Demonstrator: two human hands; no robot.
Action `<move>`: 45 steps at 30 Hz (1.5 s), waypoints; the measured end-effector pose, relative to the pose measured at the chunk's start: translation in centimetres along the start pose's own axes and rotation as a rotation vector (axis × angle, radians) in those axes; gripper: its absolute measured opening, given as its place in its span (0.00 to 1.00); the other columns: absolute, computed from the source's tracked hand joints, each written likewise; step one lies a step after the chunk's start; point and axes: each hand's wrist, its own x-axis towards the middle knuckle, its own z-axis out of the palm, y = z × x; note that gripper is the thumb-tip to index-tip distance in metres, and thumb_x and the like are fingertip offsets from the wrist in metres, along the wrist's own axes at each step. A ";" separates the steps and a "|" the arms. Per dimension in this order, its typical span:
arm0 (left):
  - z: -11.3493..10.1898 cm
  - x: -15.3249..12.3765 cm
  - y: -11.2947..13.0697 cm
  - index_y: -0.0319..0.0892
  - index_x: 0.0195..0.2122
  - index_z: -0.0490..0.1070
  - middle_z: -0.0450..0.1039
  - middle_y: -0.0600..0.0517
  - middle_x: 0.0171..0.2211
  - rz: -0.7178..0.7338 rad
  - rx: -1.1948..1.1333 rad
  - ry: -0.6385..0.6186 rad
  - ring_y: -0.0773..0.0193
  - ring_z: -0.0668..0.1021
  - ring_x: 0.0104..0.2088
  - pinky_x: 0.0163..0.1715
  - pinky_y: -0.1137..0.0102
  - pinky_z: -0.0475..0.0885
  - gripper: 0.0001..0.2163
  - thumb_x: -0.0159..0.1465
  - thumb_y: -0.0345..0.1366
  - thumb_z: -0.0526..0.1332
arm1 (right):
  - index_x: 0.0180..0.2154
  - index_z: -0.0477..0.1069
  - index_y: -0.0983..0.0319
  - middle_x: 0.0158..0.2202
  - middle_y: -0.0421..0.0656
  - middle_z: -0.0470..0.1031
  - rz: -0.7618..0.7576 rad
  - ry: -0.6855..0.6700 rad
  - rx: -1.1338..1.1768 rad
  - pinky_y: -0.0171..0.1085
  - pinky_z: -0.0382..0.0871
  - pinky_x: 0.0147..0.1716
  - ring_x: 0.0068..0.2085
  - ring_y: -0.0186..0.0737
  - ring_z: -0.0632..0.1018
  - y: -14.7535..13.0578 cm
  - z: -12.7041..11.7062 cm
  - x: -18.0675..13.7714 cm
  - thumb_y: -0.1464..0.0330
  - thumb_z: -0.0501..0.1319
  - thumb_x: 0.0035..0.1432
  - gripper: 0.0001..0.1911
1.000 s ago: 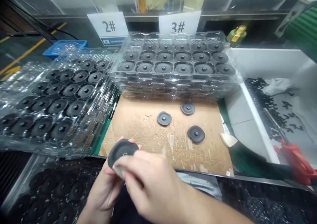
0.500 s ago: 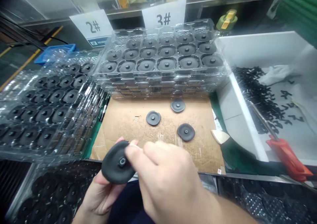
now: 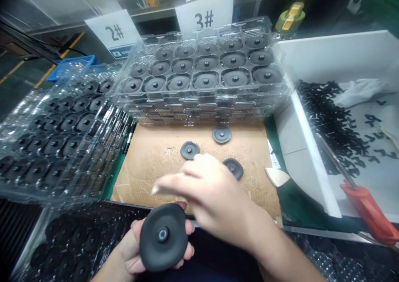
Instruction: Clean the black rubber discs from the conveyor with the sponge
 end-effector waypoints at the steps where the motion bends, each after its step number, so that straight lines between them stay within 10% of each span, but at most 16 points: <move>1: 0.1 0.0 0.1 0.42 0.45 0.71 0.78 0.48 0.38 -0.023 -0.027 -0.002 0.57 0.80 0.35 0.32 0.70 0.74 0.20 0.50 0.40 0.66 | 0.45 0.70 0.55 0.37 0.40 0.74 0.129 0.070 0.024 0.37 0.65 0.36 0.36 0.37 0.72 0.8 0.2 -0.4 0.70 0.51 0.62 0.14; 5: 0.2 -0.1 0.5 0.44 0.44 0.71 0.78 0.48 0.39 -0.046 -0.092 0.011 0.56 0.80 0.37 0.33 0.69 0.74 0.21 0.48 0.39 0.68 | 0.46 0.68 0.55 0.41 0.42 0.75 0.456 0.145 0.057 0.36 0.71 0.36 0.40 0.40 0.76 4.1 3.5 -2.8 0.67 0.52 0.61 0.13; 14: -1.0 -0.7 0.9 0.43 0.44 0.72 0.77 0.48 0.41 0.084 -0.104 0.061 0.56 0.79 0.39 0.35 0.69 0.75 0.21 0.48 0.36 0.69 | 0.53 0.65 0.57 0.52 0.52 0.64 0.482 0.143 -0.204 0.50 0.71 0.41 0.45 0.50 0.73 6.8 12.7 -7.0 0.69 0.53 0.58 0.20; 32: -2.8 -2.9 0.0 0.47 0.49 0.69 0.71 0.48 0.50 0.443 0.019 0.312 0.55 0.74 0.49 0.50 0.65 0.67 0.24 0.49 0.39 0.67 | 0.53 0.62 0.58 0.47 0.45 0.71 0.404 0.277 -0.026 0.40 0.71 0.41 0.45 0.41 0.74 0.9 8.4 -2.1 0.70 0.51 0.61 0.17; 38: -1.5 -2.9 -0.3 0.48 0.45 0.71 0.75 0.51 0.45 0.510 0.073 0.360 0.59 0.76 0.45 0.46 0.69 0.70 0.19 0.50 0.34 0.67 | 0.49 0.65 0.68 0.36 0.47 0.75 -0.014 0.178 -0.058 0.39 0.69 0.38 0.36 0.39 0.74 -6.1 7.2 -0.1 0.77 0.51 0.58 0.17; 45: -1.6 -3.9 0.0 0.48 0.46 0.71 0.76 0.53 0.43 0.657 0.159 0.320 0.61 0.77 0.44 0.43 0.75 0.71 0.25 0.45 0.36 0.70 | 0.51 0.63 0.71 0.39 0.50 0.74 -0.088 0.336 -0.084 0.41 0.68 0.37 0.39 0.41 0.73 -5.8 8.3 0.9 0.77 0.52 0.58 0.18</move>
